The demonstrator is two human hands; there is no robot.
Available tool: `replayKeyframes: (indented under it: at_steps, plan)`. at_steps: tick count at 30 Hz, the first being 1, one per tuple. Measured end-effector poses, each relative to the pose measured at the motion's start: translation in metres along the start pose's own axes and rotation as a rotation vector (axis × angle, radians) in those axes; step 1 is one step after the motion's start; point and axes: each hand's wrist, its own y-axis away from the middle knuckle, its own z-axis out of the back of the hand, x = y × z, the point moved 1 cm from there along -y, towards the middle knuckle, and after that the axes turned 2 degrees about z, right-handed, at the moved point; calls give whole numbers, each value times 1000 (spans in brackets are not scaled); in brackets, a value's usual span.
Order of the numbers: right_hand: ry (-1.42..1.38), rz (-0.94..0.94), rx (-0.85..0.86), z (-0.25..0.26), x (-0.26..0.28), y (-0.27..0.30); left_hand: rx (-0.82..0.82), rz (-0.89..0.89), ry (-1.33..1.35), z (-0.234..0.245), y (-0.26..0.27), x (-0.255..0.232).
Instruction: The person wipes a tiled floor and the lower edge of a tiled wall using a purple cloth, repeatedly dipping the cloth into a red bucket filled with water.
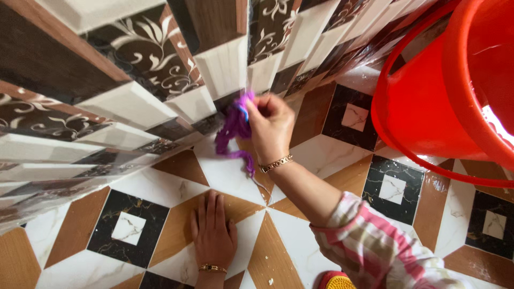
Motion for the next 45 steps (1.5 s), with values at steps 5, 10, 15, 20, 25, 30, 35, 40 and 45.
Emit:
replayKeyframes:
  at_steps: [5,10,15,20,25,30,35,40,45]
  plan:
    - [285,70,310,16,-5,-5,-33,-3,35,5,-2,-1]
    - [790,144,739,36,-4,10,-16,19,16,0,2,1]
    - [1103,557,1092,-12,-35,81,-103,44,79,-4,1,3]
    - [985,183,1006,3,-81,57,-82,68,30,-2,3,4]
    - [1290,770,651,102,-54,-50,-44,79,-1,3,-1,2]
    - [1456,534,326,95,-79,-26,-47,96,-16,2,2,1]
    - [1295,334,1064,-6,-116,88,-124,25,7,-2,4,6]
    - [930,684,941,14,-118,43,-82,47,39,2,1,8]
    - [1389,994,576,172,-82,-94,-39,79,-4,2,3,2]
